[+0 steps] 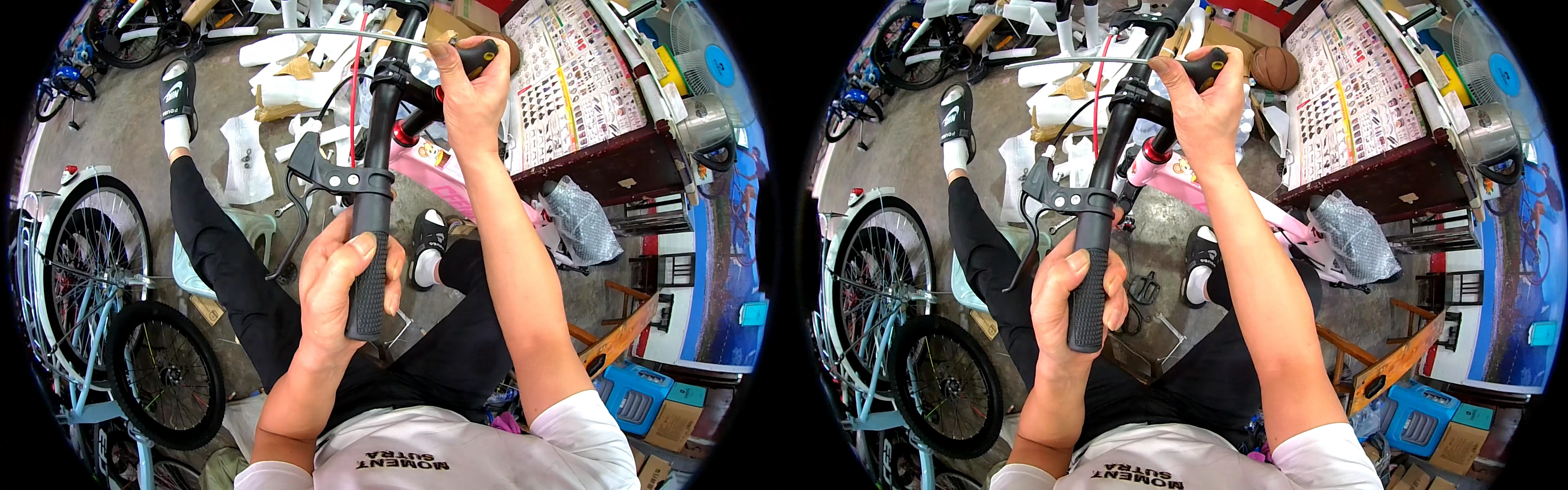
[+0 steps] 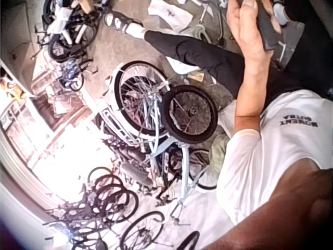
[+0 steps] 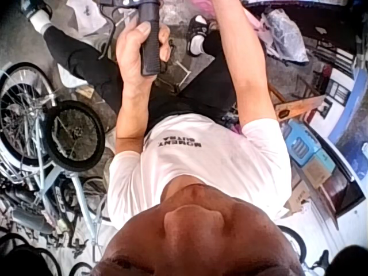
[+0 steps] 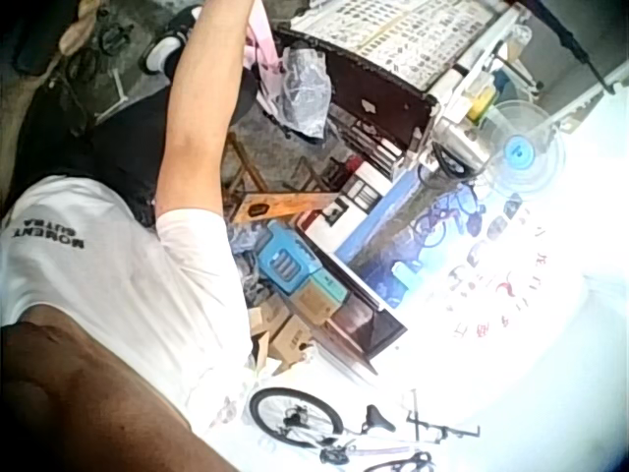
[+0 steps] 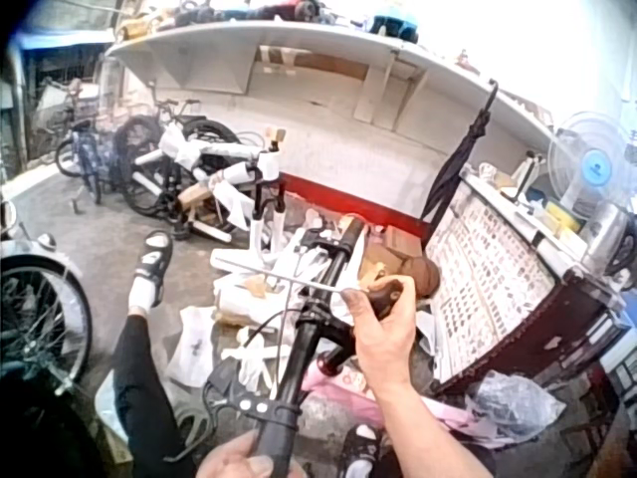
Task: The person assembles a pink bicycle by using a hex key to tighten the stem and handlebar bolts, then attaches the front wheel to the fork by hand and with a wrench.
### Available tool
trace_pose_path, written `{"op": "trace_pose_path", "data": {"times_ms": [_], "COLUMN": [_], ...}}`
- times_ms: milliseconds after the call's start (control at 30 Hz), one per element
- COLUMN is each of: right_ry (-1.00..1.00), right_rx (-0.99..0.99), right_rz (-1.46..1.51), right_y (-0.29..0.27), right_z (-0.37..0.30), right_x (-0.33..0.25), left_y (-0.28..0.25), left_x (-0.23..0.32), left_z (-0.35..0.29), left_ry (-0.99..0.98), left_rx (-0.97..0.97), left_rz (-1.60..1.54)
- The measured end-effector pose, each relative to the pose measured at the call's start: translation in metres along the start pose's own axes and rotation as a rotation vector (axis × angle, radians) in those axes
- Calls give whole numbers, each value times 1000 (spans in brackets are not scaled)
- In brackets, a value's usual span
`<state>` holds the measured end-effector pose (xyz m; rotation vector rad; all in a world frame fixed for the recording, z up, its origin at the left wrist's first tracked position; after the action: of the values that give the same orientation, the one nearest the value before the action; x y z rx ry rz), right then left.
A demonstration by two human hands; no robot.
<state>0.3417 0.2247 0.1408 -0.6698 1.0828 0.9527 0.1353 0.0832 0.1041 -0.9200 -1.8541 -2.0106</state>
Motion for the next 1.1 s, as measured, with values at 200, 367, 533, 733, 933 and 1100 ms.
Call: {"op": "trace_pose_path", "data": {"times_ms": [200,367,533,733,933,1100], "right_ry": [12,17,-9,-64,197,188], "right_rx": [-6,-7,30,76,-293,-293], "right_rz": [26,39,24,-27,198,1016], "right_y": [0,1,0,-1,-12,-74], "right_z": [0,-1,0,-1,16,47], "right_x": [1,1,4,-2,-8,-63], "left_y": [2,3,3,2,-1,-11], "left_x": [0,1,1,-2,2,1], "left_z": [0,-1,-1,-2,2,2], "left_ry": [15,16,19,6,-8,17], "left_rx": [-12,-8,3,2,-38,-102], "left_rz": [4,6,52,52,67,225]}}
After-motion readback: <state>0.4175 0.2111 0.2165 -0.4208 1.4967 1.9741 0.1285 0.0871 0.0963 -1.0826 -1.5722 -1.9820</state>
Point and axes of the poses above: each hand's wrist, its own z-axis towards the middle knuckle, its own y-axis out of the palm, x = y × z, the point moved 6 cm from there along z, towards the middle knuckle, and after that the axes turned 15 degrees about y, right-handed, at the moved point
